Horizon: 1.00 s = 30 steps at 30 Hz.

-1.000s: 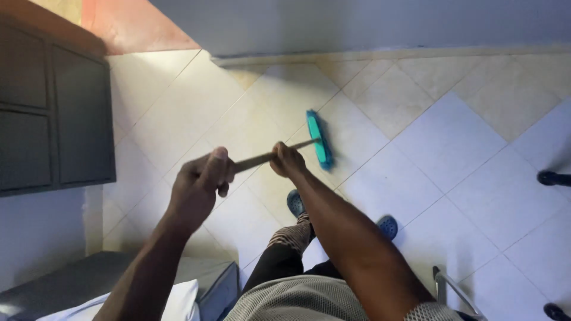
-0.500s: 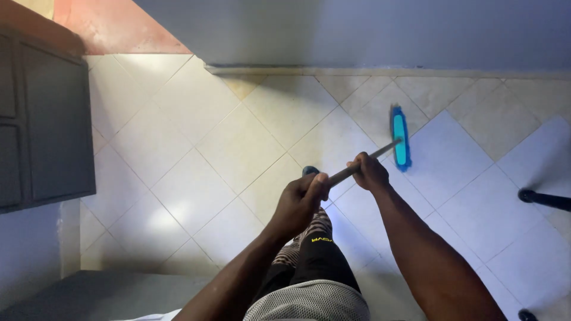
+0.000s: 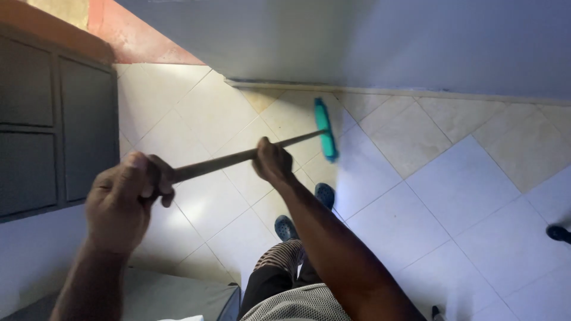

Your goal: The recorder is sweeping the floor of a balcony using a broom.

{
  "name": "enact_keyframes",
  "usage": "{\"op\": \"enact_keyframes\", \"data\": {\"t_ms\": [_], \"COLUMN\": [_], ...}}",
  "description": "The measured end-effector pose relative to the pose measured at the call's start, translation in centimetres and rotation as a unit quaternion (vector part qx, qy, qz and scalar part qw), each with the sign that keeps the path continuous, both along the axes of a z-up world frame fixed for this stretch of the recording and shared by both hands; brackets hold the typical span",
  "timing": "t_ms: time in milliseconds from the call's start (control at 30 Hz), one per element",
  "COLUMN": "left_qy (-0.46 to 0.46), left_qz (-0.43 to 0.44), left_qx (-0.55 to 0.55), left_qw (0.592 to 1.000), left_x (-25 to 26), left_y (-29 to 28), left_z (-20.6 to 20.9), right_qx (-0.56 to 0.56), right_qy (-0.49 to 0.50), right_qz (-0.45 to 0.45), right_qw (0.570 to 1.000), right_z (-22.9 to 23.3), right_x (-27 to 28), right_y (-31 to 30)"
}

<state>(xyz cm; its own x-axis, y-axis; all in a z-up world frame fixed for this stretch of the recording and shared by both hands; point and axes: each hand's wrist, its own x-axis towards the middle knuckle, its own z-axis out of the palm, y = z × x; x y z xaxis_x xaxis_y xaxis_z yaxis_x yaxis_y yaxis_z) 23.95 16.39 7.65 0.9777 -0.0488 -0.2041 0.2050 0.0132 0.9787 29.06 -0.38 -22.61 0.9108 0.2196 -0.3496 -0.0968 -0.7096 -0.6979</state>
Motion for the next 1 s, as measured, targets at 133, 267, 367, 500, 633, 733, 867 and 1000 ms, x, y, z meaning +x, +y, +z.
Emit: {"op": "enact_keyframes", "data": {"t_ms": [133, 267, 367, 500, 633, 733, 867, 1000], "left_qy": [0.007, 0.186, 0.164, 0.17, 0.139, 0.081, 0.077, 0.174], "left_qz": [-0.017, 0.069, 0.123, 0.243, 0.28, 0.227, 0.211, 0.162], "left_qx": [-0.006, -0.059, -0.098, -0.032, -0.02, -0.019, -0.046, -0.057], "left_qw": [1.0, 0.978, 0.974, 0.954, 0.95, 0.97, 0.973, 0.97], "left_x": [0.1, 0.2, 2.2, 1.8, -0.3, -1.5, -2.2, -1.7], "left_y": [-4.5, -9.7, -5.3, 4.8, 14.8, 23.0, 30.3, 31.5], "left_z": [-8.1, -15.6, -17.3, -10.1, -7.5, -5.4, -4.7, -10.2], "right_qx": [-0.098, -0.156, -0.145, -0.103, -0.056, -0.057, -0.089, -0.184], "right_qy": [-0.015, 0.04, 0.031, 0.049, 0.054, 0.027, 0.003, 0.098], "right_qz": [0.019, 0.028, 0.044, 0.111, 0.136, 0.165, 0.111, 0.073], "right_qw": [0.995, 0.987, 0.988, 0.987, 0.988, 0.984, 0.99, 0.975], "right_z": [-3.8, -11.1, -11.9, -9.3, -4.6, -0.8, 1.7, -2.0], "right_x": [-0.7, 0.1, 4.0, 5.3, 7.5, 7.2, 4.3, 3.0], "right_y": [-10.7, -16.2, -10.5, 5.2, 19.4, 27.0, 29.8, 26.7]}}
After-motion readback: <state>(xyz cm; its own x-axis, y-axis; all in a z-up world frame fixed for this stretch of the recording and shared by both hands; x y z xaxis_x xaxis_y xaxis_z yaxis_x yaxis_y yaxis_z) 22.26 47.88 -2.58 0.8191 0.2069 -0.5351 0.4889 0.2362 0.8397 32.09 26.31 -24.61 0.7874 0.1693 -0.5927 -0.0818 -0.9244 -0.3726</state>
